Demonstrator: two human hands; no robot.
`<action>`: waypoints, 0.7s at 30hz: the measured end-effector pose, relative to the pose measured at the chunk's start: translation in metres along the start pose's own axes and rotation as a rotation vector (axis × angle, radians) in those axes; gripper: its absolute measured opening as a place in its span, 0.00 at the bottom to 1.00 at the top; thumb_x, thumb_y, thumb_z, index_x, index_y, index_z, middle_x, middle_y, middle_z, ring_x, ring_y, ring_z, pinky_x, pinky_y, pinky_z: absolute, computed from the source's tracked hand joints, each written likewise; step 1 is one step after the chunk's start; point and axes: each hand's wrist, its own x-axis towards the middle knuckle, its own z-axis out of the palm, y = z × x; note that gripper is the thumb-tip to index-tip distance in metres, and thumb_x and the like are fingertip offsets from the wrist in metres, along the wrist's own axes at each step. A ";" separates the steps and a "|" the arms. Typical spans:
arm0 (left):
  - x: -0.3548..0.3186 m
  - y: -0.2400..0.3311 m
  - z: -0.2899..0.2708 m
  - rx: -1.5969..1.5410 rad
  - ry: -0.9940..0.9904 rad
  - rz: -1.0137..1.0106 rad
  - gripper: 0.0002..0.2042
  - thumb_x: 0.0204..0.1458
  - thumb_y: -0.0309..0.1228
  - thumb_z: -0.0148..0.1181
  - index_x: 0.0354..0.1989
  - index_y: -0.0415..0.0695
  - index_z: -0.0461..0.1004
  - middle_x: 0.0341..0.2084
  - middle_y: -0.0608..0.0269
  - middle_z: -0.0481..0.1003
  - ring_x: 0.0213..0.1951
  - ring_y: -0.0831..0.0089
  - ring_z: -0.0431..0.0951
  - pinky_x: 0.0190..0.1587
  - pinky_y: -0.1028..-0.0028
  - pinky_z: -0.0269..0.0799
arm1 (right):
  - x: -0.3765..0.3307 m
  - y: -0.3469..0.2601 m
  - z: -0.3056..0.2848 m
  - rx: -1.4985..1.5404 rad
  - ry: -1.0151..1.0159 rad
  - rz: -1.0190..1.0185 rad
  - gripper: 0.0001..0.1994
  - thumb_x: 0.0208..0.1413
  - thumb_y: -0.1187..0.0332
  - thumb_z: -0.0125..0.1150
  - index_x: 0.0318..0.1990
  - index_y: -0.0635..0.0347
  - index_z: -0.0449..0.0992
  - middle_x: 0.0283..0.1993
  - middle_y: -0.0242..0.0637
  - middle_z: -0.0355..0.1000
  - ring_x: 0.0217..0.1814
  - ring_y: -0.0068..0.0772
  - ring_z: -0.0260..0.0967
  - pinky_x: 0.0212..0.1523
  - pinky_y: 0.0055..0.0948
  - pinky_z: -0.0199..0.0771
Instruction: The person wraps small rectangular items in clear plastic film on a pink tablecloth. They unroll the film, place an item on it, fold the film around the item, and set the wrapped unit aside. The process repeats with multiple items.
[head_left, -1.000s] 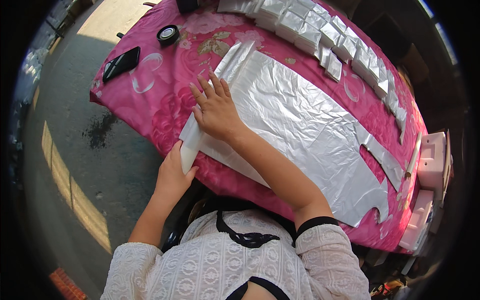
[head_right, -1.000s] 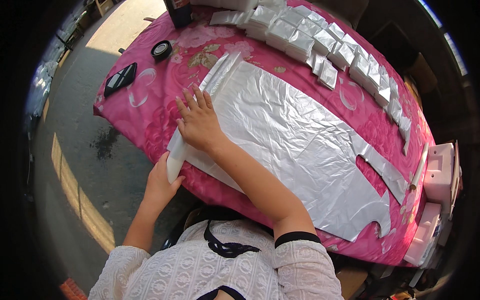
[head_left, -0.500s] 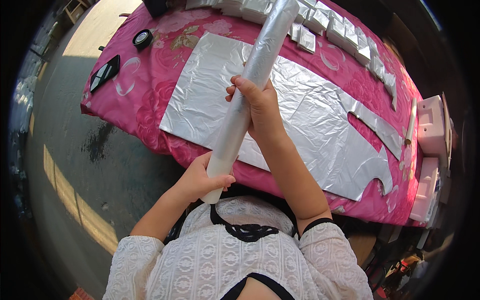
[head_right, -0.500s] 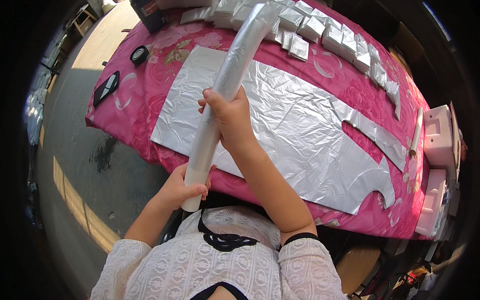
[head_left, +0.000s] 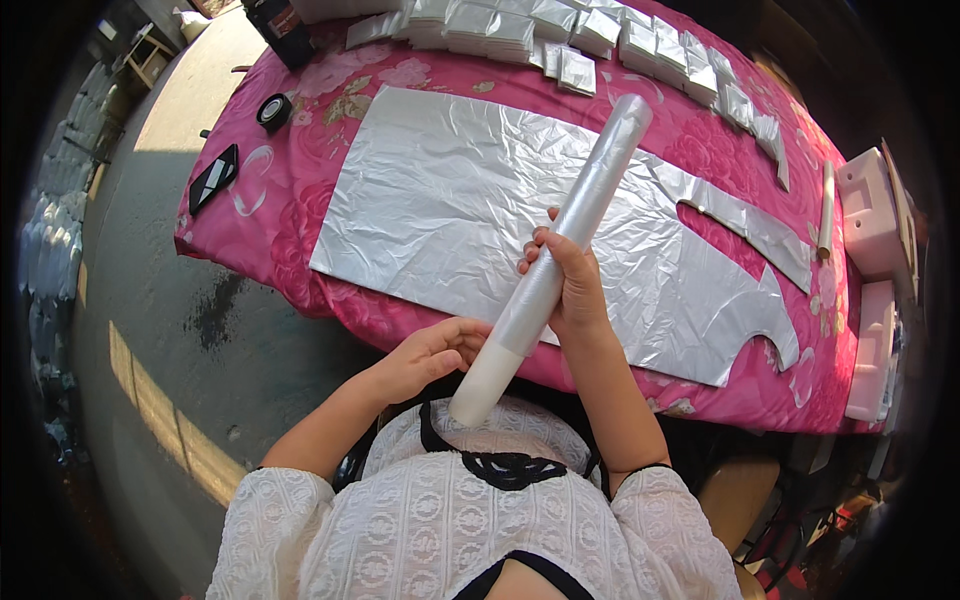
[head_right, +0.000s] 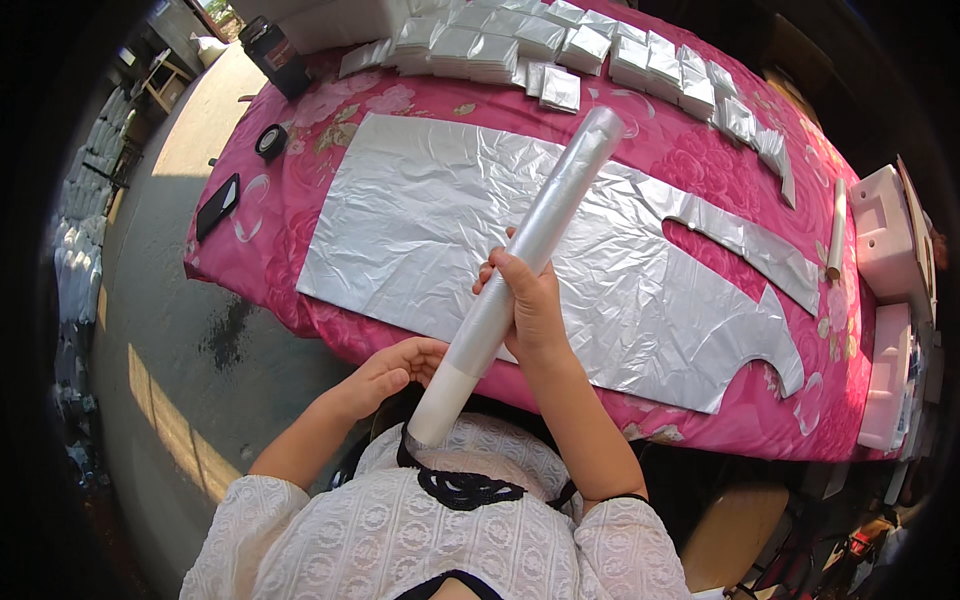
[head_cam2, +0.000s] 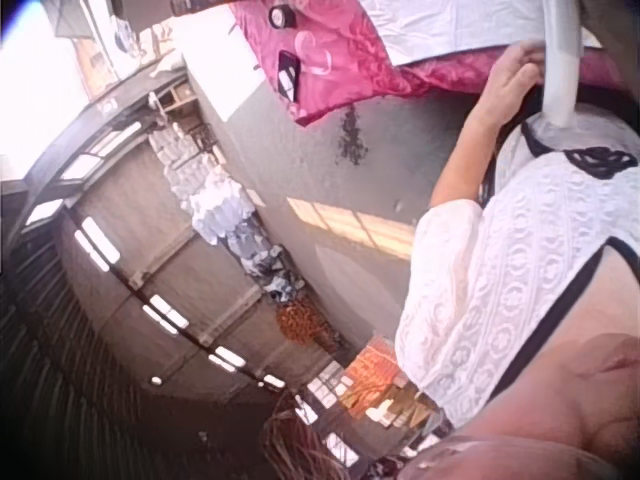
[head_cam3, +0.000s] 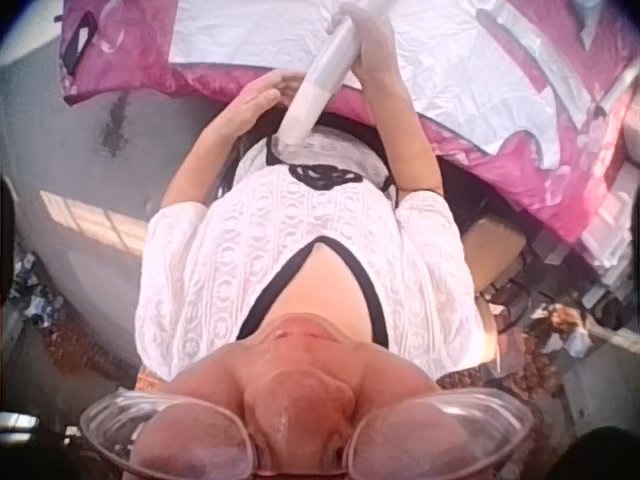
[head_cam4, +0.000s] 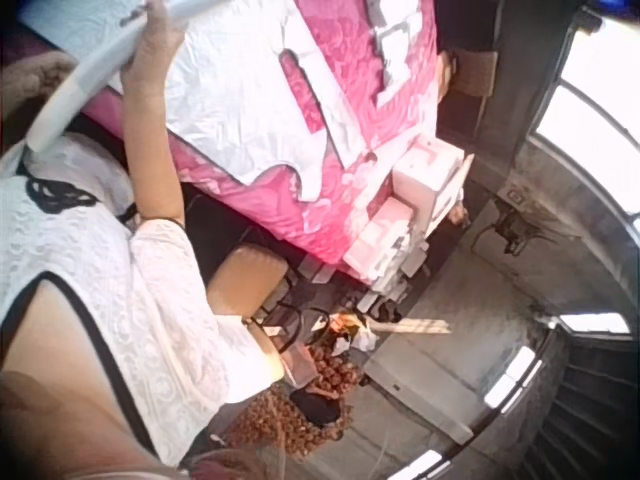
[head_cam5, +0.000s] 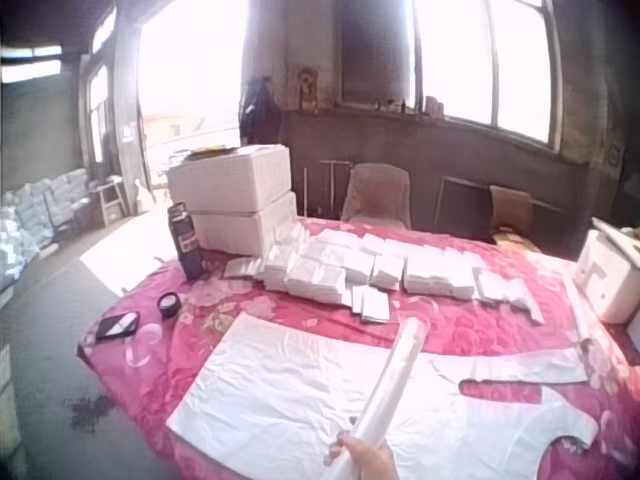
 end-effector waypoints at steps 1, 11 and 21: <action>-0.011 0.005 -0.013 0.198 0.167 0.104 0.23 0.55 0.38 0.49 0.56 0.37 0.60 0.44 0.60 0.70 0.45 0.75 0.69 0.49 0.76 0.64 | -0.001 -0.003 -0.007 0.013 0.038 -0.008 0.29 0.45 0.69 0.61 0.53 0.63 0.52 0.32 0.35 0.62 0.31 0.24 0.65 0.32 0.27 0.72; -0.190 0.009 -0.252 0.132 1.746 0.178 0.18 0.55 0.43 0.48 0.47 0.44 0.65 0.37 0.66 0.71 0.34 0.77 0.72 0.32 0.77 0.66 | -0.020 -0.011 -0.050 -0.044 0.089 -0.076 0.26 0.47 0.67 0.59 0.54 0.60 0.57 0.33 0.32 0.61 0.31 0.22 0.62 0.32 0.23 0.70; -0.217 0.009 -0.425 0.288 1.857 0.214 0.29 0.54 0.54 0.41 0.42 0.35 0.72 0.38 0.55 0.74 0.39 0.67 0.73 0.40 0.68 0.67 | -0.027 -0.005 -0.022 -0.108 0.165 -0.093 0.28 0.46 0.66 0.61 0.54 0.59 0.56 0.32 0.32 0.61 0.30 0.22 0.62 0.32 0.23 0.70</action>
